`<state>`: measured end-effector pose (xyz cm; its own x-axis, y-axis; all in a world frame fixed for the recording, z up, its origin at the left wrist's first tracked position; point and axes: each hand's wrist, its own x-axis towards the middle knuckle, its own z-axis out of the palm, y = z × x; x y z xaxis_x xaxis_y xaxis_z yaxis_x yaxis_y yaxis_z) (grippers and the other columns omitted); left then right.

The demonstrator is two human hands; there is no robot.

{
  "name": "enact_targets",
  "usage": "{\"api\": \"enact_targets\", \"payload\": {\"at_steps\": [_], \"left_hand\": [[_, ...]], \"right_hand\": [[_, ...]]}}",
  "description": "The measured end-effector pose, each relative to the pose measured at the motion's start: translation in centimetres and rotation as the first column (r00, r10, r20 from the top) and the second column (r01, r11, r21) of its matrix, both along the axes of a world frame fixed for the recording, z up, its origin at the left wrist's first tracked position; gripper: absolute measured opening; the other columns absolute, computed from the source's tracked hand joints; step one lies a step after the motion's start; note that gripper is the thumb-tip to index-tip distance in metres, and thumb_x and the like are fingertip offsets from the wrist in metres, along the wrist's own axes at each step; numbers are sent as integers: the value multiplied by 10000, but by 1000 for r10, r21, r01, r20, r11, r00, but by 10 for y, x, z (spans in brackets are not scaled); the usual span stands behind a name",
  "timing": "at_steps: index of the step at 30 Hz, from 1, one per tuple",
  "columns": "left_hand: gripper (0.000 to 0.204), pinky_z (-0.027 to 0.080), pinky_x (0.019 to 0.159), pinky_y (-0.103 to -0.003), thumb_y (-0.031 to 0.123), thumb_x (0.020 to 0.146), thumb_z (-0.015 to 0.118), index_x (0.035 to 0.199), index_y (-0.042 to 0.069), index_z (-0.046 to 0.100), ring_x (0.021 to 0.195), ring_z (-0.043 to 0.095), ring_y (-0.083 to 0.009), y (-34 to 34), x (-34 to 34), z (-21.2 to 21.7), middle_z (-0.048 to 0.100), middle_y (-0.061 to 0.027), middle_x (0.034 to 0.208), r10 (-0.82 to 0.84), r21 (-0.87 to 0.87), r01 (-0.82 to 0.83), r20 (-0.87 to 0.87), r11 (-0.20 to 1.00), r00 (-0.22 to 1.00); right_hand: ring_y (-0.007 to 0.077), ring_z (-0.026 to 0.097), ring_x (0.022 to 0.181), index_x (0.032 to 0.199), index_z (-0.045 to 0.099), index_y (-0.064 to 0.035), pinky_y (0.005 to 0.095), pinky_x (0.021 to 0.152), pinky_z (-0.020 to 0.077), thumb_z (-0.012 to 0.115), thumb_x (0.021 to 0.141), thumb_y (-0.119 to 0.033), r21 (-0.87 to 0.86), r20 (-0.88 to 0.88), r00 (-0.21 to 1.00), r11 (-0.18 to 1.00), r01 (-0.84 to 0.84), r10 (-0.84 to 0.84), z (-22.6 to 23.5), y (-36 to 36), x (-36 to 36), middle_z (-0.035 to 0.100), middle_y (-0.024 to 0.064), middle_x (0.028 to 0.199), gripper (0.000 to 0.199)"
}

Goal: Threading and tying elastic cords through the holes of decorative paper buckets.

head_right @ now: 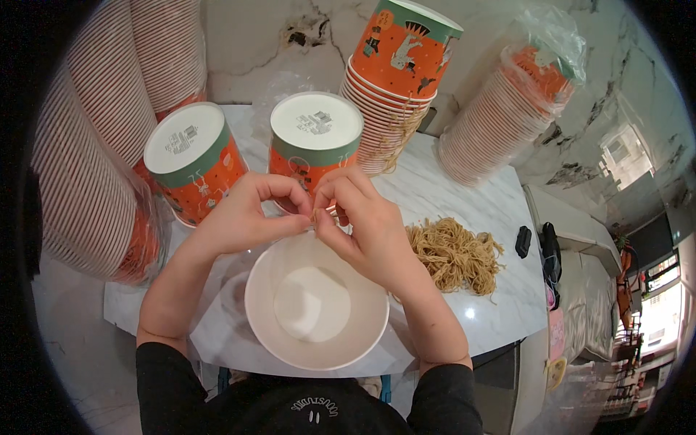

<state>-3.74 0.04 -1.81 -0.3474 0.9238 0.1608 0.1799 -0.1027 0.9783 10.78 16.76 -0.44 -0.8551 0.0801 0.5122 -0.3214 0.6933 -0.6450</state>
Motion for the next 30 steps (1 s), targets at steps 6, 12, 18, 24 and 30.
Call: {"api": "enact_targets", "payload": {"at_steps": [6, 12, 18, 24, 30], "left_hand": [[88, 543, 859, -255, 38, 908, 719, 989, 3, 711, 918, 662, -77, 1, -2, 2, 726, -35, 1051, 67, 66, -67, -1, 996, 998], [78, 545, 850, -237, 52, 947, 730, 1000, -5, 723, 923, 673, -70, 1, -7, -1, 736, -31, 1023, 3, 17, -7, 202, 1000, 979], [96, 534, 762, -238, 66, 891, 755, 944, -13, 766, 820, 663, -59, 3, -3, -4, 742, -16, 883, -9, 23, 3, 244, 1000, 970], [94, 526, 745, -230, 56, 848, 758, 908, -15, 772, 807, 657, -56, 3, -5, -7, 742, -16, 857, 2, -17, 2, 268, 1000, 963], [79, 516, 712, -230, 32, 817, 729, 869, -17, 764, 777, 641, -49, 4, -5, -10, 733, -10, 831, 20, 27, -25, 181, 999, 983]], "right_hand": [[193, 644, 794, 1014, 609, -33, 303, 687, 533, 684, 889, 8, 36, 3, 1000, 999, -6, 6, 5, 3, 0, 624, 72, 1070, 151], [187, 635, 779, 1019, 613, -36, 293, 661, 522, 687, 885, 10, 66, -30, 999, 997, -27, 29, 2, 3, -1, 628, 65, 1052, 160], [173, 623, 754, 985, 637, -33, 288, 638, 510, 732, 846, -18, 56, -41, 999, 998, -13, 15, 1, 1, -1, 643, 57, 1009, 169], [156, 614, 739, 959, 677, -40, 281, 625, 500, 744, 832, -26, 40, -25, 1000, 999, -10, 11, 3, 0, 0, 655, 51, 978, 144], [149, 614, 731, 953, 684, -46, 277, 616, 494, 748, 837, -37, 45, -6, 1000, 999, -30, 31, 3, 0, 1, 658, 46, 967, 133]]}}
